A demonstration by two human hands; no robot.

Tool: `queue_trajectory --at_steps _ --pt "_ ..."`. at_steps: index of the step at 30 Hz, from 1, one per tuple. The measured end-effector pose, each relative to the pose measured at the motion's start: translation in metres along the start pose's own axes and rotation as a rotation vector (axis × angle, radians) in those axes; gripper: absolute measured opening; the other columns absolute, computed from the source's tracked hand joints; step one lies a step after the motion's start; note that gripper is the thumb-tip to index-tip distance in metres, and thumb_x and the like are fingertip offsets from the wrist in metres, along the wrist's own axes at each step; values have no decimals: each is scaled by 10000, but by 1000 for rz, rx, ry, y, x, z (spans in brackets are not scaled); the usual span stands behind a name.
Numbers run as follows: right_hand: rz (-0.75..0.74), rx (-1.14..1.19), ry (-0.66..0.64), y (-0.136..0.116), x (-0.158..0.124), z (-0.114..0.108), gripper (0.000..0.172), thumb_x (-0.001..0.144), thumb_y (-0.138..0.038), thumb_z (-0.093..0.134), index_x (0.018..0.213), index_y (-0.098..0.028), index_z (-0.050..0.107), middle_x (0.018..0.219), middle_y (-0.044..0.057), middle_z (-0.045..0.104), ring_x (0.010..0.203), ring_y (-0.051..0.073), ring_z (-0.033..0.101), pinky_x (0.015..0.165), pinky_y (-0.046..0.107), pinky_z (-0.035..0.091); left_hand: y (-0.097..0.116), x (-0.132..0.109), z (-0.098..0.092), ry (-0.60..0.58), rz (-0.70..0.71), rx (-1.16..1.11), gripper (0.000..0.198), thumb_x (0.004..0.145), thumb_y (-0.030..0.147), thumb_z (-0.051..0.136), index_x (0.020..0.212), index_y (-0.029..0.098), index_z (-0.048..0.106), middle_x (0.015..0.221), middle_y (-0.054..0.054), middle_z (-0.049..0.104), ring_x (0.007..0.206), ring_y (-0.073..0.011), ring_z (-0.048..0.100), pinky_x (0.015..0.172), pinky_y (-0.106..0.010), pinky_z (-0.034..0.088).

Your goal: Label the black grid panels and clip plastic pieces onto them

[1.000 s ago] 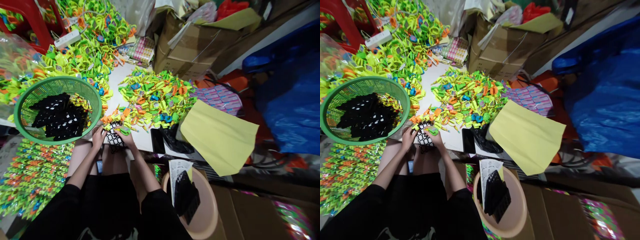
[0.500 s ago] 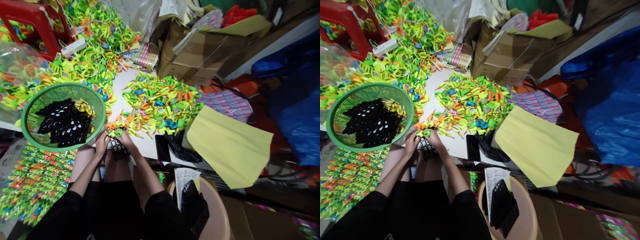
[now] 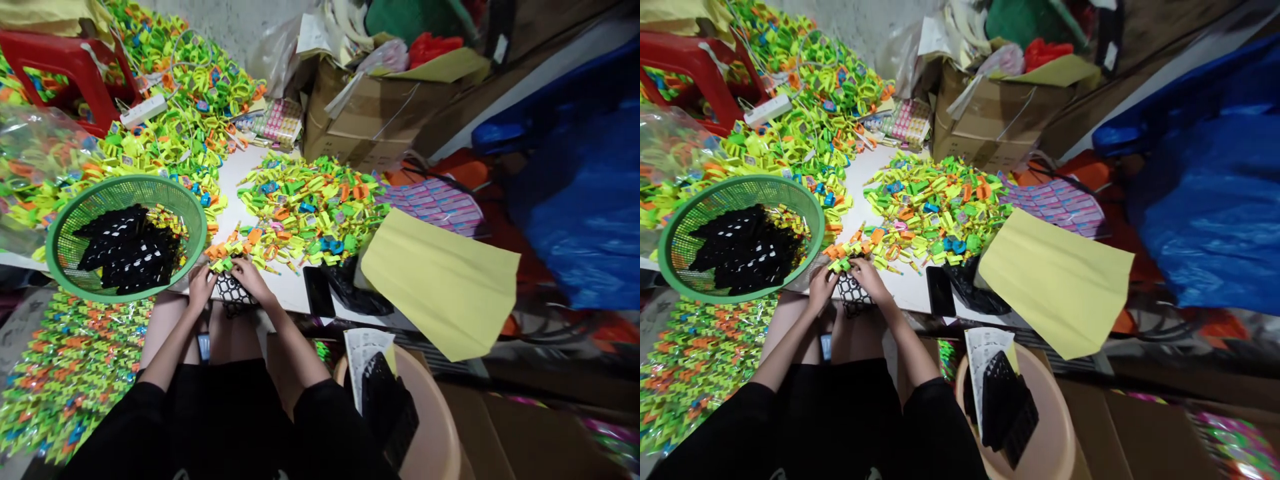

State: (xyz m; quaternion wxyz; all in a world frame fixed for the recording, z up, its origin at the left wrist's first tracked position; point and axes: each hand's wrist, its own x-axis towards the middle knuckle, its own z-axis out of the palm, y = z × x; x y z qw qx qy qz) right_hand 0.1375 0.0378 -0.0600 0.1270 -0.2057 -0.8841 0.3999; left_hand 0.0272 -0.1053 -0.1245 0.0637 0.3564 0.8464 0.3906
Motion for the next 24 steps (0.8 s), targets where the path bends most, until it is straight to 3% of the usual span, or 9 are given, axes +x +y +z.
queue_trajectory --at_steps 4,6,9,12,15,19,24 --pt "187 -287 231 26 -34 -27 219 913 -220 470 1056 -173 628 1081 108 642 973 214 598 855 313 471 9 1 -4 -8 -12 15 279 838 301 599 1095 198 629 1062 -77 674 1023 -254 606 911 -357 454" --pt "247 -432 227 42 -46 -38 233 903 -207 477 1092 -158 604 1119 137 610 997 232 575 813 318 475 14 2 -3 -16 -18 22 332 810 327 629 1114 194 618 1082 -82 664 1018 -258 607 893 -355 464" --pt "216 -484 152 57 -55 -43 237 892 -196 483 1099 -165 593 1118 137 601 1001 224 564 782 299 475 16 6 2 6 -32 40 364 782 410 668 1063 181 639 1083 -102 654 1027 -266 598 900 -353 460" --pt "192 -331 202 58 -53 -38 233 888 -234 472 1067 -161 602 1066 119 626 906 205 601 768 296 485 14 10 8 13 -72 52 363 782 457 671 1013 178 672 1053 -106 658 1021 -269 598 899 -349 452" --pt "239 -7 267 49 -41 -22 265 876 -315 477 990 -140 639 925 94 683 798 199 642 736 302 516 8 13 13 -5 -102 49 359 794 447 663 1036 184 687 1023 -95 667 994 -265 611 891 -348 448" --pt "285 430 207 33 -18 5 299 796 -415 600 906 -152 689 856 71 739 820 221 695 755 330 563 4 13 14 -7 -88 48 312 810 408 650 1039 201 695 990 -80 672 1004 -255 604 891 -343 445" --pt "282 495 203 25 -5 22 297 738 -421 684 886 -165 712 957 81 750 985 248 684 826 352 569 6 11 13 -23 -39 53 277 829 350 630 1053 199 689 1037 -80 668 1070 -260 579 926 -352 434"
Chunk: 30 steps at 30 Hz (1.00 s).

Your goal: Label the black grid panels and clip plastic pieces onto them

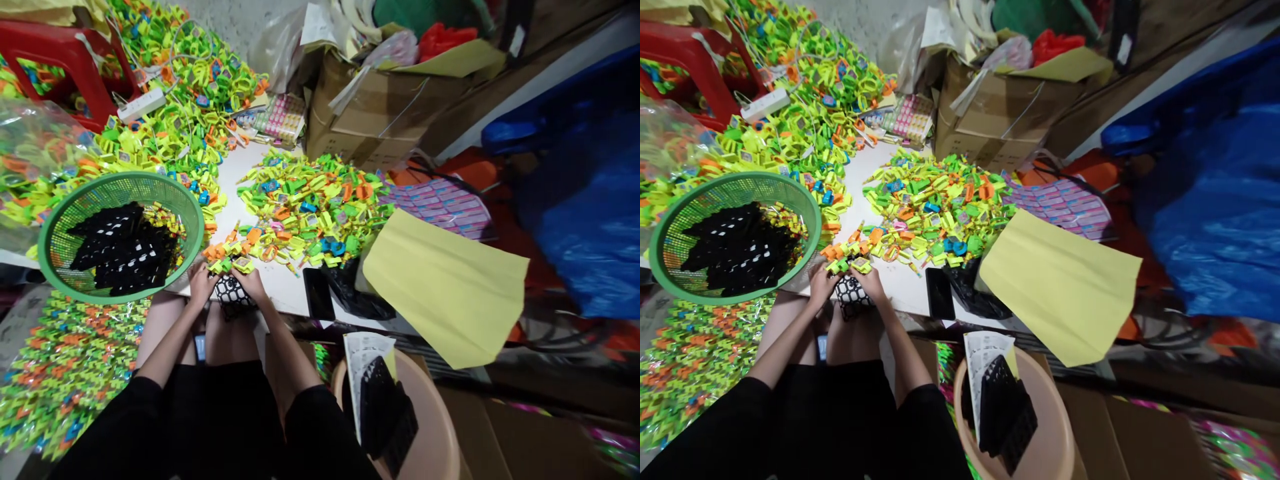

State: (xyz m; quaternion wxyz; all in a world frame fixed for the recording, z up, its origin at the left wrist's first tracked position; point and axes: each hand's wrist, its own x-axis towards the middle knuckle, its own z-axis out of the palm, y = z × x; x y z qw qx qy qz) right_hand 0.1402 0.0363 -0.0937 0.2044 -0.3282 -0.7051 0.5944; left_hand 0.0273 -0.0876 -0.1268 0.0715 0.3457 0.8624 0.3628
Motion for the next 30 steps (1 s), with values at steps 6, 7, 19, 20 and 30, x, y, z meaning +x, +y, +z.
queue_trajectory --at_steps 6,7,19,20,30 --pt "-82 -180 -58 1 5 -1 207 776 -287 666 945 -174 706 1021 85 736 1001 235 678 909 366 528 1 -1 -1 -33 -23 -30 285 838 327 618 1091 209 678 1053 -69 660 988 -250 615 899 -335 441" --pt "-99 -235 -79 -1 7 -1 202 780 -244 661 964 -170 703 1041 93 729 1014 233 673 921 363 518 1 -1 -1 -31 -24 -30 274 835 321 621 1078 209 680 1055 -68 660 993 -252 614 902 -334 438" --pt "-188 -501 -203 -32 15 1 189 813 -100 609 976 -158 683 1040 109 710 1018 234 641 895 330 483 -1 0 -1 -15 -2 -19 211 835 307 622 1006 197 679 1063 -87 661 1037 -262 604 939 -353 431" --pt "-186 -493 -201 -32 12 0 182 818 -105 601 973 -160 679 1034 103 709 1003 228 645 885 321 483 -1 0 -1 -8 -5 -17 211 839 314 618 1000 193 681 1064 -90 662 1028 -263 608 934 -353 435" --pt "70 -896 422 -11 -13 -94 275 885 -250 517 1121 -118 569 1189 181 575 1027 256 582 782 316 447 2 0 -6 -27 21 21 291 878 363 563 1057 165 677 1132 -100 655 1033 -260 613 915 -337 450"
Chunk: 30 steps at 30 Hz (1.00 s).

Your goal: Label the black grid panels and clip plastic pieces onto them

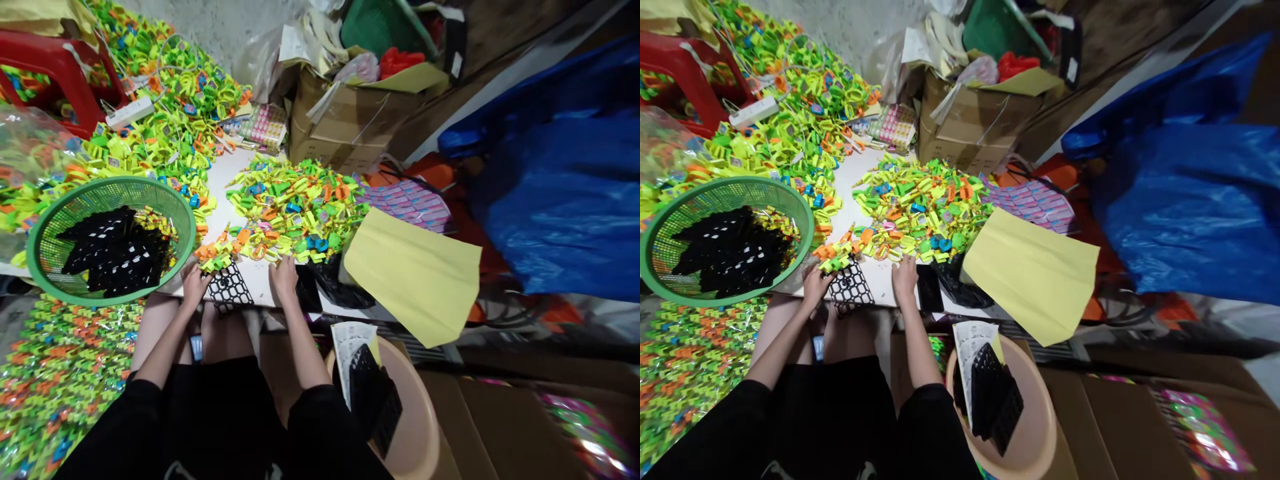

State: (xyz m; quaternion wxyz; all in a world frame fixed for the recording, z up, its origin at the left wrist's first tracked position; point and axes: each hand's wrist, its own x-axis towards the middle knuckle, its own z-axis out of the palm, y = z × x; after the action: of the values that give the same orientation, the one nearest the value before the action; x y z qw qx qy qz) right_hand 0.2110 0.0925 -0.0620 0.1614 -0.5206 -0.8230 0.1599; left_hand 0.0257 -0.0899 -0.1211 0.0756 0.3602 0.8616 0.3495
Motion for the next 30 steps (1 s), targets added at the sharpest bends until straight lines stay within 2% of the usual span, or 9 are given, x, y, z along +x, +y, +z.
queue_trajectory --at_steps 4,7,10,12,15,17,22,25,30 --pt "45 -117 -84 29 6 -6 225 904 -270 512 1048 -120 599 1136 178 604 925 248 622 747 311 442 1 0 0 -7 -30 25 290 875 373 568 1021 152 688 1132 -113 656 1006 -270 628 869 -332 472" --pt "51 -14 64 37 10 -15 227 904 -294 501 1027 -131 600 1084 163 635 885 235 629 747 311 450 0 -1 0 -12 -13 18 307 874 382 577 1034 143 686 1126 -115 658 988 -264 633 857 -329 478" --pt "55 275 185 32 14 -21 286 877 -372 520 1009 -133 605 1002 140 667 833 219 633 738 318 477 0 -1 0 -7 -4 11 311 876 386 578 1026 138 689 1128 -116 659 991 -262 631 882 -339 472" --pt "73 569 89 19 12 -16 346 845 -451 542 959 -136 625 891 111 689 740 202 642 686 319 506 -1 -1 0 3 1 6 317 872 388 583 1044 143 687 1128 -114 660 1018 -266 622 905 -347 466" --pt "87 970 -242 -11 2 6 427 784 -538 591 895 -131 663 784 92 706 673 192 658 637 318 540 -1 0 1 15 20 -10 348 863 394 593 1109 159 668 1129 -107 661 1065 -270 603 925 -350 458" --pt "53 1090 -393 -32 -7 24 459 725 -545 660 919 -131 686 797 87 721 699 194 671 648 308 552 -2 0 1 16 22 -16 356 862 393 591 1122 160 663 1124 -105 661 1062 -268 604 916 -345 461" --pt "-89 1058 -396 -56 -19 52 427 748 -528 658 967 -166 713 956 74 738 874 207 683 779 311 551 -2 -1 3 7 -3 -9 293 872 357 571 1054 157 683 1105 -98 661 990 -250 625 877 -327 468" --pt "-187 936 -355 -52 -18 54 386 791 -496 631 983 -173 717 1023 77 735 969 219 670 899 342 511 -3 -2 3 20 5 -21 269 868 345 577 1035 166 688 1108 -93 661 1002 -247 618 903 -332 457" --pt "-306 723 -401 -49 -10 49 344 846 -438 602 1028 -167 711 1055 93 732 1004 229 669 906 335 502 -3 -2 3 18 8 -26 261 859 347 586 1030 181 692 1116 -93 661 1066 -260 590 934 -351 442"
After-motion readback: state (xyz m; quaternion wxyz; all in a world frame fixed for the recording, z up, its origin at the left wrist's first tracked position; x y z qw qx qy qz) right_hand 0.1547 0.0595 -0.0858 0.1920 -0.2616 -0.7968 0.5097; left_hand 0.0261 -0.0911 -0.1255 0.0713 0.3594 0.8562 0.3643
